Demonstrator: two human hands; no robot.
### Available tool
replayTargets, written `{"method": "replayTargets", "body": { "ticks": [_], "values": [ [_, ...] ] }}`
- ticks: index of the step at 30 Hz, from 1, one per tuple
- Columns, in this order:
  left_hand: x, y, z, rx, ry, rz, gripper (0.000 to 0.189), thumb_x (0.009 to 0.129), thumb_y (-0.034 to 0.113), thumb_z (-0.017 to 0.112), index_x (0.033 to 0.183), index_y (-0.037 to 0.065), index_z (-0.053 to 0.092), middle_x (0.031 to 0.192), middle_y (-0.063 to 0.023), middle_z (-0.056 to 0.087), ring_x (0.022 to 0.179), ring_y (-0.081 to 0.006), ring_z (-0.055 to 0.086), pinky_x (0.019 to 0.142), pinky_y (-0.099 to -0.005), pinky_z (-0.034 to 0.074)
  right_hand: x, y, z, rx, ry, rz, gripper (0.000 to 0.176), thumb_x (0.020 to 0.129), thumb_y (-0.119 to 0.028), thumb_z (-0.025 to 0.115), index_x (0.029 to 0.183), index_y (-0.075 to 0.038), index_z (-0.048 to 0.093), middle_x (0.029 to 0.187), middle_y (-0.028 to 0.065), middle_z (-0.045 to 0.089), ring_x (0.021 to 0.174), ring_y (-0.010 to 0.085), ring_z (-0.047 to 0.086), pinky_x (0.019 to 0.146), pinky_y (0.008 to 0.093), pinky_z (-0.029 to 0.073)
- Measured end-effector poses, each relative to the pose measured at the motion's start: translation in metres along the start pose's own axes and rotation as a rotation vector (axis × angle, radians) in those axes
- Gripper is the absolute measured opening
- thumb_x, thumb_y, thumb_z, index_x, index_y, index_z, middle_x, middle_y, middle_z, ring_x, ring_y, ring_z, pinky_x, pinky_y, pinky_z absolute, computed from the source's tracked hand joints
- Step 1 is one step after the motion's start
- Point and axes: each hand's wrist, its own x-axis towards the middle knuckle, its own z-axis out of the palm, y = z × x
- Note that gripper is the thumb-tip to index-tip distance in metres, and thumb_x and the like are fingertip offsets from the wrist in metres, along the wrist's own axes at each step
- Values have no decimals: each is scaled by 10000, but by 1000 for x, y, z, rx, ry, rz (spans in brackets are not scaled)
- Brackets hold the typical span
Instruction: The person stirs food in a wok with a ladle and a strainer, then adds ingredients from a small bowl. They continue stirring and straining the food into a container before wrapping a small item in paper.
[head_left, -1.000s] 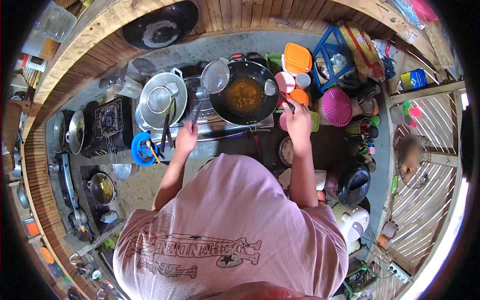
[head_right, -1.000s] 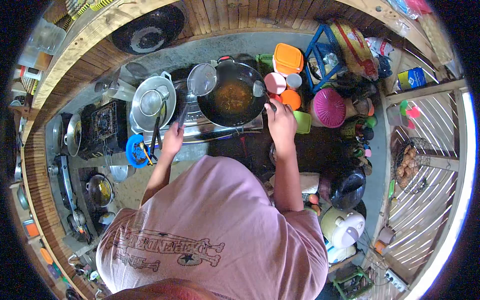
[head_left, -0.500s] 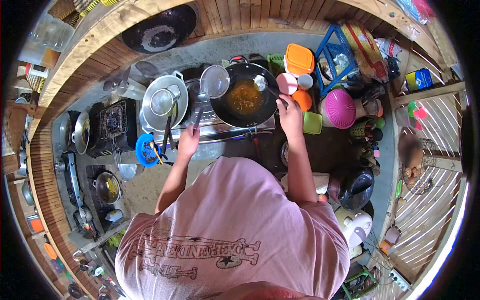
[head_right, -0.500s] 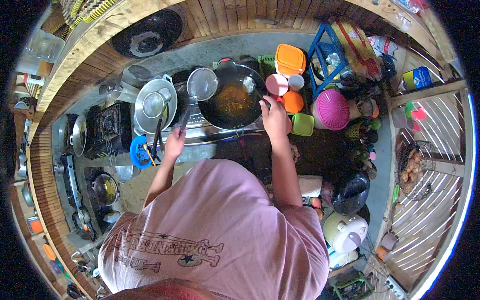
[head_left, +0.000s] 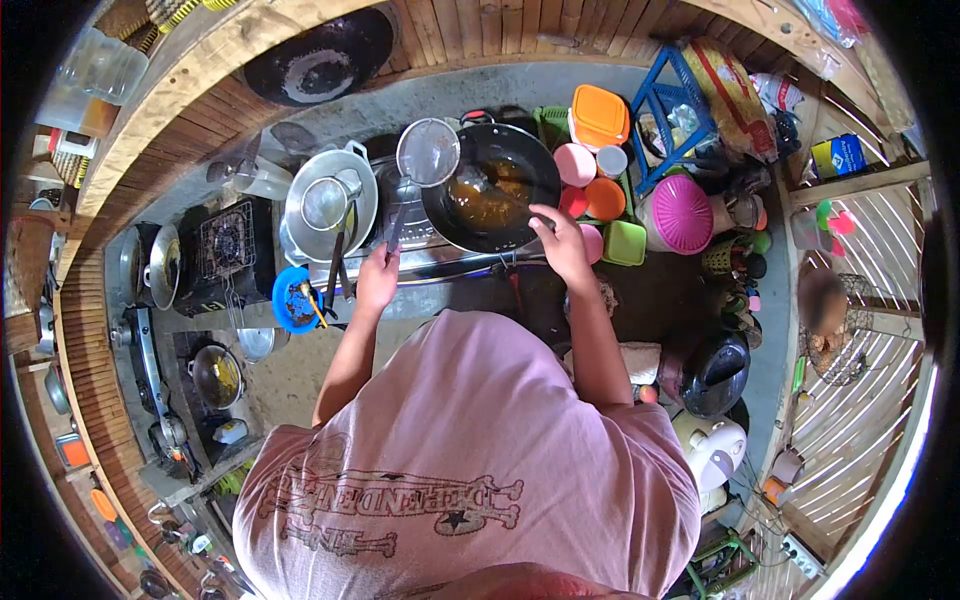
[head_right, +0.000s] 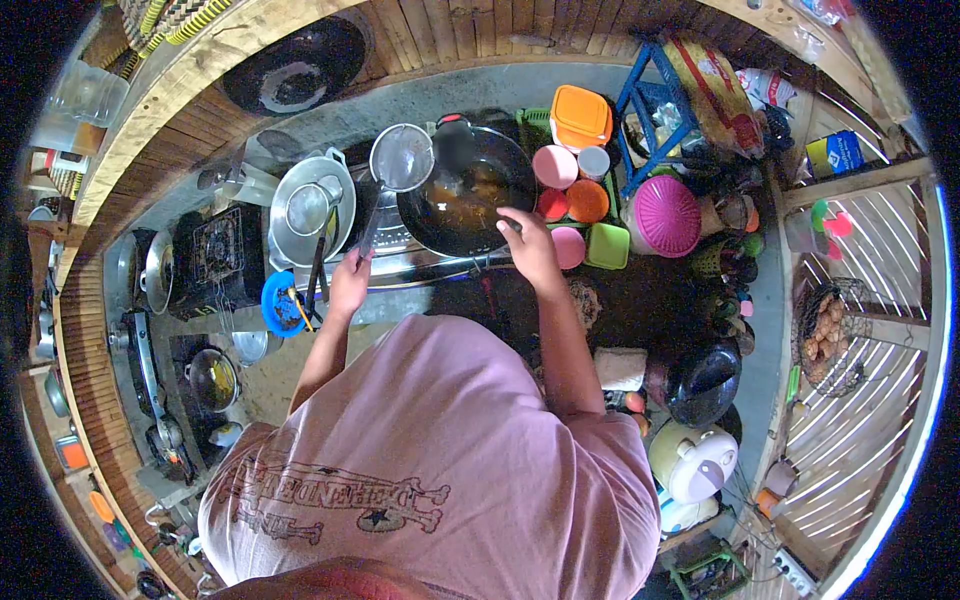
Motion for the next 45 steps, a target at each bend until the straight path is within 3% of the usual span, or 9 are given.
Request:
{"method": "replayTargets", "body": {
  "ticks": [6, 10, 22, 27, 31, 37, 45],
  "values": [
    [0, 1, -4, -15, -18, -11, 287, 993, 278, 551, 1037, 6, 633, 791, -258, 638, 749, -438, 633, 659, -483, 461, -29, -28, -29, -78, -79, -121, 240, 905, -194, 689, 1096, -49, 691, 1022, 146, 710, 946, 325, 644, 854, 409, 492],
    [1, 3, -6, -23, -39, -40, 291, 992, 276, 552, 1048, 2, 633, 790, -258, 638, 754, -433, 637, 664, -477, 463, -35, -42, -53, -278, 9, -250, 205, 889, -187, 695, 1047, -55, 696, 1001, 138, 711, 934, 339, 638, 853, 427, 490],
    [0, 1, -2, -50, -10, -3, 310, 985, 275, 562, 1118, 3, 629, 855, -275, 659, 856, -454, 653, 732, -489, 492, 7, -36, -27, -384, 171, -216, 208, 911, -239, 672, 1054, -91, 701, 948, 161, 709, 894, 369, 641, 806, 459, 494],
    [0, 5, -5, 20, -36, -34, 304, 982, 270, 557, 1121, 9, 627, 875, -280, 660, 878, -465, 644, 745, -514, 489, 7, -46, -22, -417, 95, -162, 251, 916, -244, 674, 1081, -56, 692, 981, 168, 700, 938, 365, 634, 822, 448, 501],
    [0, 5, -3, 67, 6, 12, 286, 978, 259, 555, 1110, 17, 630, 864, -278, 659, 868, -468, 644, 743, -528, 487, 1, -50, -29, -341, 158, -221, 212, 893, -224, 690, 1054, -87, 698, 959, 151, 706, 901, 366, 628, 808, 460, 488],
    [2, 8, -2, 112, -49, -6, 264, 978, 272, 554, 1051, 25, 612, 916, -277, 658, 887, -478, 634, 738, -532, 486, -11, -73, -56, -399, 222, -148, 216, 908, -211, 670, 1045, -45, 688, 973, 174, 704, 903, 372, 628, 807, 469, 489],
    [9, 9, 5, 301, -32, 60, 215, 945, 213, 547, 1043, 35, 616, 862, -280, 659, 805, -481, 643, 722, -587, 492, -15, -87, -68, -433, 207, -55, 207, 922, -186, 660, 1046, -23, 685, 952, 201, 690, 894, 394, 640, 793, 466, 495]
  ]
}}
